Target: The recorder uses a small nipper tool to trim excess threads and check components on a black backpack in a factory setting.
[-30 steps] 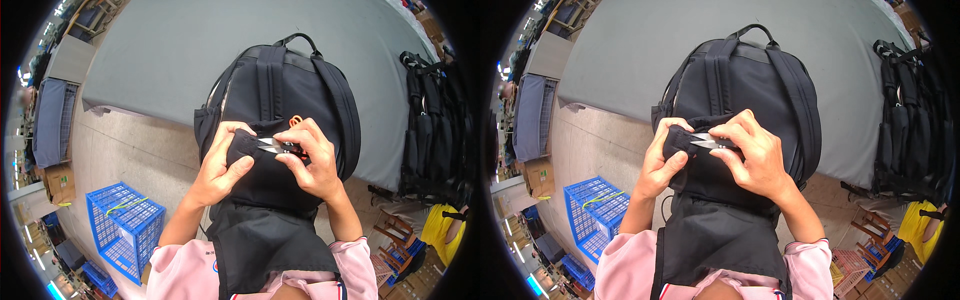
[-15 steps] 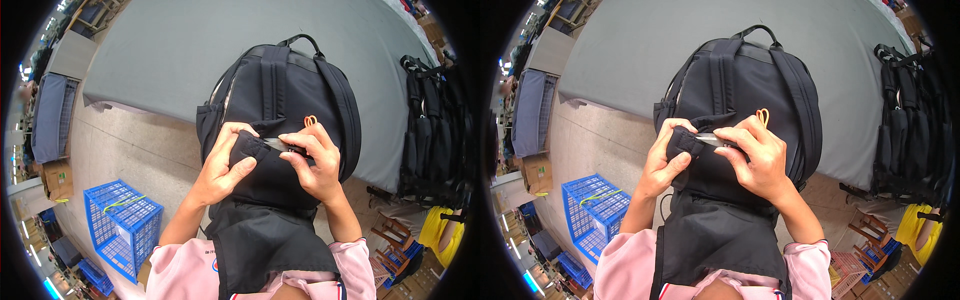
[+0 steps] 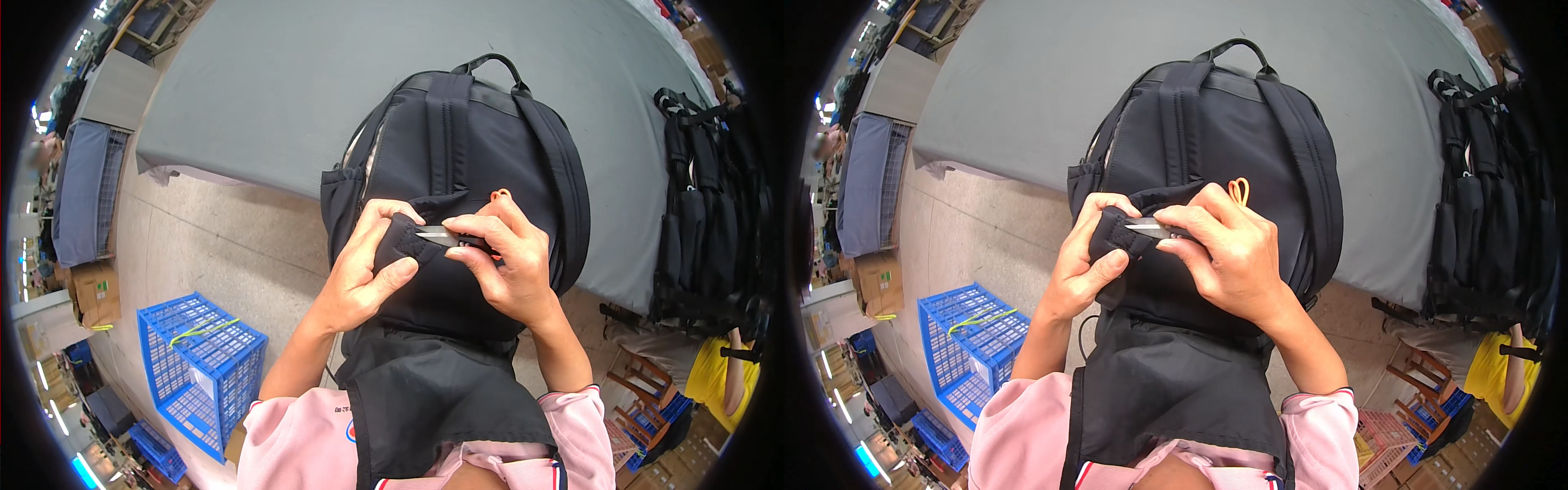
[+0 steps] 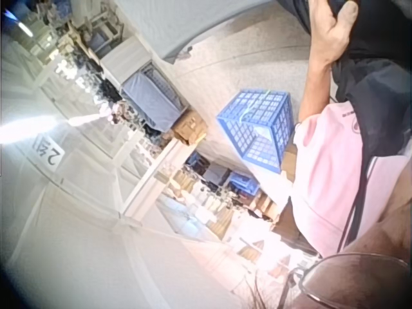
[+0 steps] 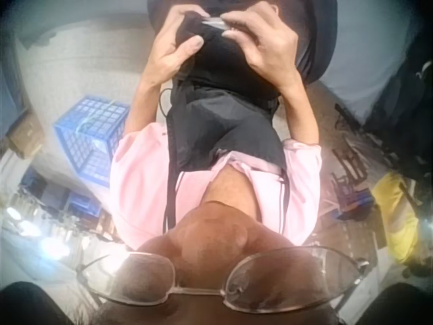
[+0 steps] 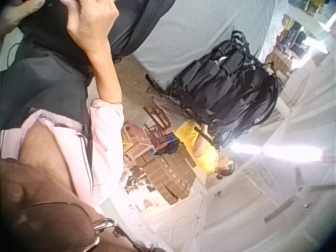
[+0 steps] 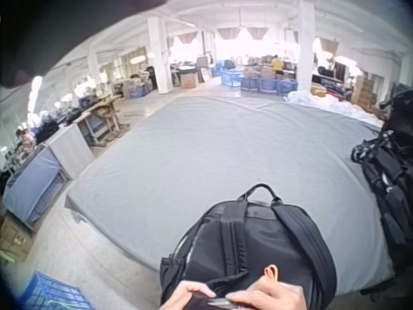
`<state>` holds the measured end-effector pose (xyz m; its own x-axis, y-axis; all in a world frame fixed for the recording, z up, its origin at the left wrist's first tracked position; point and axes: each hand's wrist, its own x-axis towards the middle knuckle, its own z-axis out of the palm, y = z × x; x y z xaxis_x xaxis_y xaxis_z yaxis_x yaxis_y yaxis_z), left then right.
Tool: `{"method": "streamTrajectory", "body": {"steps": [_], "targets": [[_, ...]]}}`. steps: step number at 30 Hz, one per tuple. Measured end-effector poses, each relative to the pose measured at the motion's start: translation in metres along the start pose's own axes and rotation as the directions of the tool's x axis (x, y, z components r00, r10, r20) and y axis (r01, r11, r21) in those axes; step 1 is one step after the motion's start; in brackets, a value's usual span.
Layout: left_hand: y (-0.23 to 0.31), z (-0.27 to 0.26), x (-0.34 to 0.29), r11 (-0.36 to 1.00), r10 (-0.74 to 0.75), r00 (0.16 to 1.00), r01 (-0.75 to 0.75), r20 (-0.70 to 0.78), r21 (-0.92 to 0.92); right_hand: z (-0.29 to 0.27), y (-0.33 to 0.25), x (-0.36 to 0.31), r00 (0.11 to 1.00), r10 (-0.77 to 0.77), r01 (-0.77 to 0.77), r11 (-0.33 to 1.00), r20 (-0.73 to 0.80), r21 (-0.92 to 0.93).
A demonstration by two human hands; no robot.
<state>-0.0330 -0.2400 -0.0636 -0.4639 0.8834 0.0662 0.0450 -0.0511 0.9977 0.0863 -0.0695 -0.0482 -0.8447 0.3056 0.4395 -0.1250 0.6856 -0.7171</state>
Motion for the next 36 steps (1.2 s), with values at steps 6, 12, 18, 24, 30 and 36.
{"method": "streamTrajectory", "body": {"steps": [6,12,18,24,30,36], "targets": [[0.003,-0.003,0.004,1.000,-0.003,0.999,0.003,0.033,0.009,0.004,0.000,-0.002,0.996,0.010,-0.012,1.000,-0.091,-0.017],[0.028,-0.011,0.053,0.988,0.124,0.990,-0.130,0.065,0.086,-0.009,-0.004,-0.006,0.911,0.158,-0.102,0.981,-0.382,0.163],[0.011,0.034,0.127,0.997,0.009,0.997,-0.002,0.081,-0.080,0.026,0.000,-0.032,0.966,0.221,-0.208,0.973,-0.134,0.103],[0.030,0.018,0.181,0.999,-0.049,0.737,0.023,0.674,0.047,0.046,0.018,-0.032,0.924,0.378,-0.370,0.921,-0.058,0.120],[0.033,0.020,0.196,0.886,-0.129,0.725,-0.221,0.676,0.407,0.045,0.011,-0.040,0.946,0.317,-0.324,0.923,0.064,0.209],[0.030,0.022,0.171,0.968,-0.251,0.729,0.169,0.637,0.188,0.036,0.003,-0.050,0.935,0.341,-0.339,0.940,0.098,-0.035]]}}
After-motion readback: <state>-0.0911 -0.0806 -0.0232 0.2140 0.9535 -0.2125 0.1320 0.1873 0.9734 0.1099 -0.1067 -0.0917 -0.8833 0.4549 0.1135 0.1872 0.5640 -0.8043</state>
